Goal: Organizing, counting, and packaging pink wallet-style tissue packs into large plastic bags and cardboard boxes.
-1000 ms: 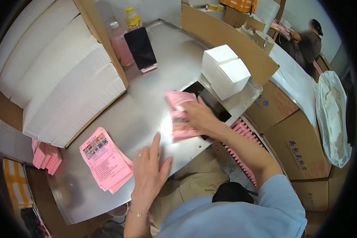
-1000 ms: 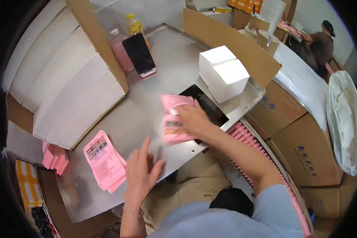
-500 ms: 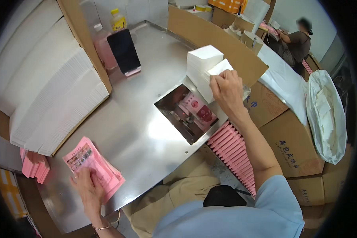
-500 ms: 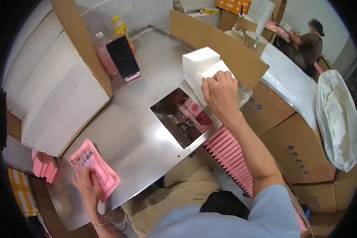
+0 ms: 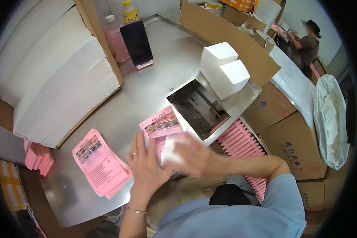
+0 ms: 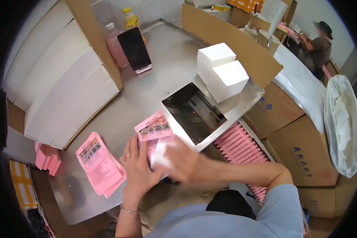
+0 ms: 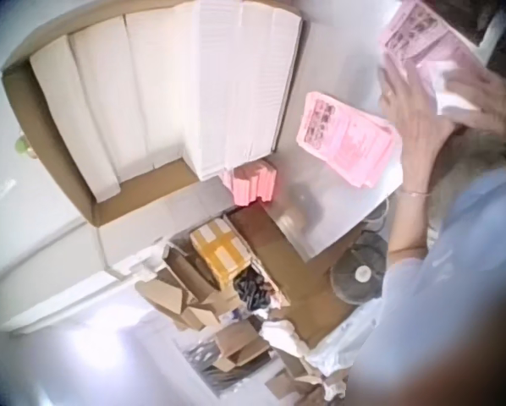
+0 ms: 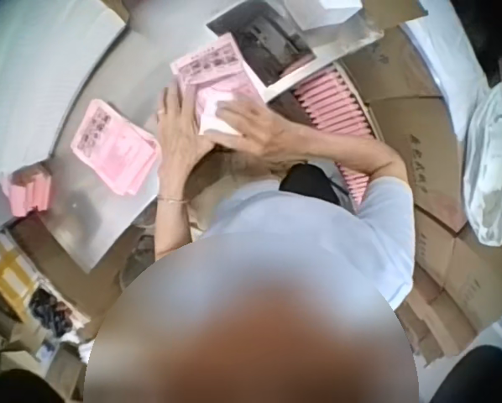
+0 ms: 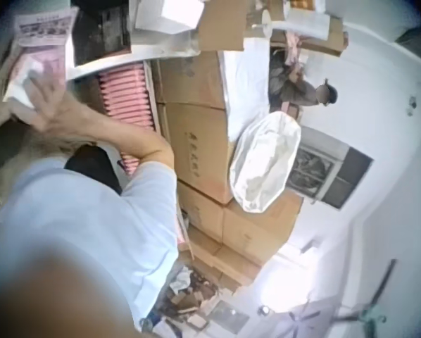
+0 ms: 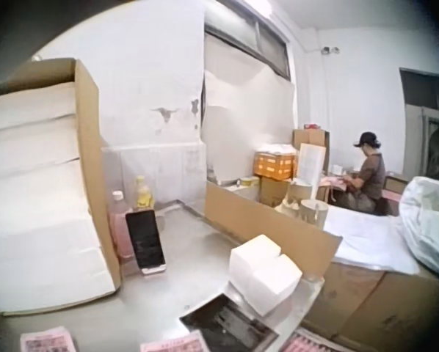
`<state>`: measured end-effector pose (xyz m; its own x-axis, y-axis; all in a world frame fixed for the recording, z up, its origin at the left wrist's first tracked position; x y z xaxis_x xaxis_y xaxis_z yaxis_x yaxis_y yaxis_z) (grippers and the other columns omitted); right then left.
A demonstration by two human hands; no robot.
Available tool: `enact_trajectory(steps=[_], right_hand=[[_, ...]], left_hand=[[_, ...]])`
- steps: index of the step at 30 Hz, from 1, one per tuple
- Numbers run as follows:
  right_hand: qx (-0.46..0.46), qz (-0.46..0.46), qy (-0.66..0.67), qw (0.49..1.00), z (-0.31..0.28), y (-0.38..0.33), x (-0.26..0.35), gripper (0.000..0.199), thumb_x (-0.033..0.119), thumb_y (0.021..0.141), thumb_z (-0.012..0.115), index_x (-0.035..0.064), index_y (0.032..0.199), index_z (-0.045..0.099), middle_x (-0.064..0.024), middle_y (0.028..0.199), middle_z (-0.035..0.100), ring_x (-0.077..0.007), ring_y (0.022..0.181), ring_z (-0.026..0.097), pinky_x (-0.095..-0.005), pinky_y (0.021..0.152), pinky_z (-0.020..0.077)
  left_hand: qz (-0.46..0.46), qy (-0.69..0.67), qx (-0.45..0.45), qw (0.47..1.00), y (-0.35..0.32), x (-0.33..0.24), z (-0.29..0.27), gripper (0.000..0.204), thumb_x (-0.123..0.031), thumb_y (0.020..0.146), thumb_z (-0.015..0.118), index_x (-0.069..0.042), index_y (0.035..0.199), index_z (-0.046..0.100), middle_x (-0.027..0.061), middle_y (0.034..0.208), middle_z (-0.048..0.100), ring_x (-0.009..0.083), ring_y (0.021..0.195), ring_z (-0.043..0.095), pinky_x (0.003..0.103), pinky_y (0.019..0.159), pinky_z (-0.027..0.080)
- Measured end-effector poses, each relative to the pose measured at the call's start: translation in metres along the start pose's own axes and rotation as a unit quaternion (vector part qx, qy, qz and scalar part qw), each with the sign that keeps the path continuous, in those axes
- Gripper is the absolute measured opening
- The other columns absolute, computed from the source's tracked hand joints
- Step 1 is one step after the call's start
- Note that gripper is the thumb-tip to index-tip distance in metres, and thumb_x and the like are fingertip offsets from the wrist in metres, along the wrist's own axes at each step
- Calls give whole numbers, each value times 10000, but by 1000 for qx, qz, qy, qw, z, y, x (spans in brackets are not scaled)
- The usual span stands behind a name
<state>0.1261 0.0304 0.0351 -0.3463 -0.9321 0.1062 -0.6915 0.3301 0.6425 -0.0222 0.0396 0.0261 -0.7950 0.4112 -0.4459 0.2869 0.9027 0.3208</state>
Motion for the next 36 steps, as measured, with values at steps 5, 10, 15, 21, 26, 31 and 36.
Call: enact_trajectory(steps=[5,10,15,21,26,31,36], right_hand=[[114,88,-82,986,33,41,-28,264,101,741,660,16,988,616,-127,950,600,-285,911,627,-630,1115,275],[-60,183,-210,959,-68,12,-72,381,85,758,677,-16,1123,633,-194,1078,642,-367,1137,603,-513,1002,445],[-62,311,-375,871,-92,-19,-155,248,191,858,677,24,1040,657,-101,938,580,-293,951,548,-449,833,422],[-90,333,-286,894,-103,-27,-170,102,137,871,666,43,882,704,-111,891,578,-290,902,553,-425,744,455],[-135,321,-252,903,-98,-31,-163,119,143,861,676,38,904,712,-111,892,586,-287,880,551,-435,741,453],[-105,350,-233,901,-102,-34,-170,133,152,860,679,33,893,726,-102,885,594,-282,885,555,-435,747,450],[-146,346,-227,899,-104,-39,-171,151,155,866,664,26,902,734,-89,889,607,-277,881,551,-420,752,440]], left_hand=[[-50,72,-77,993,8,-13,4,817,-344,667,767,-63,1388,502,282,1564,261,504,1432,247,647,1101,214],[-63,186,-32,980,-11,-9,1,630,-371,744,727,-113,1304,598,224,1429,461,461,1271,395,546,981,311],[-76,207,-103,970,1,-10,3,575,-443,784,710,-92,1230,612,202,1384,484,414,1145,448,503,898,333],[-98,189,4,977,1,-13,-6,687,-589,747,734,-51,1156,614,171,1248,540,357,1000,482,481,813,354],[-34,176,-64,982,1,-13,5,614,-532,781,734,-57,1149,605,152,1182,545,333,948,473,460,793,357],[-36,169,-51,984,1,-14,6,561,-477,809,733,-61,1156,588,151,1182,538,328,968,473,453,807,365],[-39,150,-59,986,4,-15,7,445,-367,843,714,-42,1123,596,161,1138,543,331,955,483,454,795,392]])
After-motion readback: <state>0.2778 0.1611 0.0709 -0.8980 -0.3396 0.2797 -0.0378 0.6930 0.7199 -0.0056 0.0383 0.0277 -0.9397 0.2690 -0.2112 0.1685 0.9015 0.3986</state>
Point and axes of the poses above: each hand's wrist, its own y-axis towards the middle knuckle, its own z-axis out of the palm, x = y × z, the point moved 5 cm from there along y, towards the middle knuckle
